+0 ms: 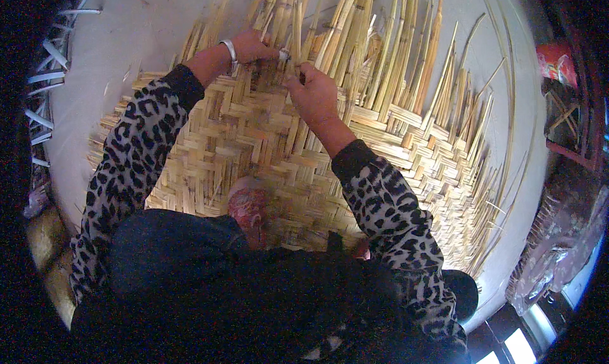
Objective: The person weaves thin bamboo strips into a large circular basket base, interlacing them in a herringbone pattern. They repeatedly thread new strips through the existing weave and press them down to maintain tightness.
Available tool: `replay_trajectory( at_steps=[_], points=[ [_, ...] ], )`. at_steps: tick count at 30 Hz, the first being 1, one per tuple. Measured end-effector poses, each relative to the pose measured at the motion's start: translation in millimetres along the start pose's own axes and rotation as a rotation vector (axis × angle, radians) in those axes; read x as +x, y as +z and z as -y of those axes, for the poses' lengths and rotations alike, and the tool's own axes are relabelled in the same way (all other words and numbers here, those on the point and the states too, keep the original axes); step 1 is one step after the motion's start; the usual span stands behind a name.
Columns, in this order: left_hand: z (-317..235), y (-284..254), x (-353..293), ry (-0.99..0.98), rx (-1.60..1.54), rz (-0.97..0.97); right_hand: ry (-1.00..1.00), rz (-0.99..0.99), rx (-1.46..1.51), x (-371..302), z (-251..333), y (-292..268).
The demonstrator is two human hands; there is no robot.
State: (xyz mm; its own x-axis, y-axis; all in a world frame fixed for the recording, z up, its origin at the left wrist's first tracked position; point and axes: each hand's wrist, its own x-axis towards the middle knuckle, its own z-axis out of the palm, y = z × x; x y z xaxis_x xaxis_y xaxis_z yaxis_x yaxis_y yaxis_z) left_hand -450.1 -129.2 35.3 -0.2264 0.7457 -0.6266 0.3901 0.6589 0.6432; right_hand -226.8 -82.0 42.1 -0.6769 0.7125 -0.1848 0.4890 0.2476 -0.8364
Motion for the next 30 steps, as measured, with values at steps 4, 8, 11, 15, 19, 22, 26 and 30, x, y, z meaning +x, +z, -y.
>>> replay_trajectory(
  at_steps=[4,8,11,15,19,22,26,30],
  points=[
    [2.6,5.0,-5.0,0.171,0.025,-0.096,-0.009,-0.032,0.023,0.1,-5.0,3.3],
    [13.8,14.5,-0.4,0.234,-0.01,-0.174,0.006,-0.042,0.078,4.3,-10.0,7.9],
    [19.3,18.0,5.0,0.273,-0.029,-0.182,0.012,-0.04,0.071,6.4,-12.1,9.7],
    [24.4,21.0,5.4,0.293,0.125,-0.237,0.008,-0.05,0.086,7.4,-14.1,10.3],
    [36.0,28.7,9.5,0.244,-0.168,-0.263,-0.031,-0.025,0.047,13.1,-17.1,11.1],
    [49.6,31.8,15.3,0.317,-0.338,-0.193,-0.026,-0.018,-0.046,16.4,-18.0,12.1],
    [55.7,32.1,13.1,0.1,-0.166,-0.319,-0.083,-0.054,-0.138,16.7,-14.8,11.7],
    [37.6,26.8,-4.7,0.246,-0.123,-0.206,-0.059,0.026,-0.124,18.5,-8.8,7.2]
  ],
)
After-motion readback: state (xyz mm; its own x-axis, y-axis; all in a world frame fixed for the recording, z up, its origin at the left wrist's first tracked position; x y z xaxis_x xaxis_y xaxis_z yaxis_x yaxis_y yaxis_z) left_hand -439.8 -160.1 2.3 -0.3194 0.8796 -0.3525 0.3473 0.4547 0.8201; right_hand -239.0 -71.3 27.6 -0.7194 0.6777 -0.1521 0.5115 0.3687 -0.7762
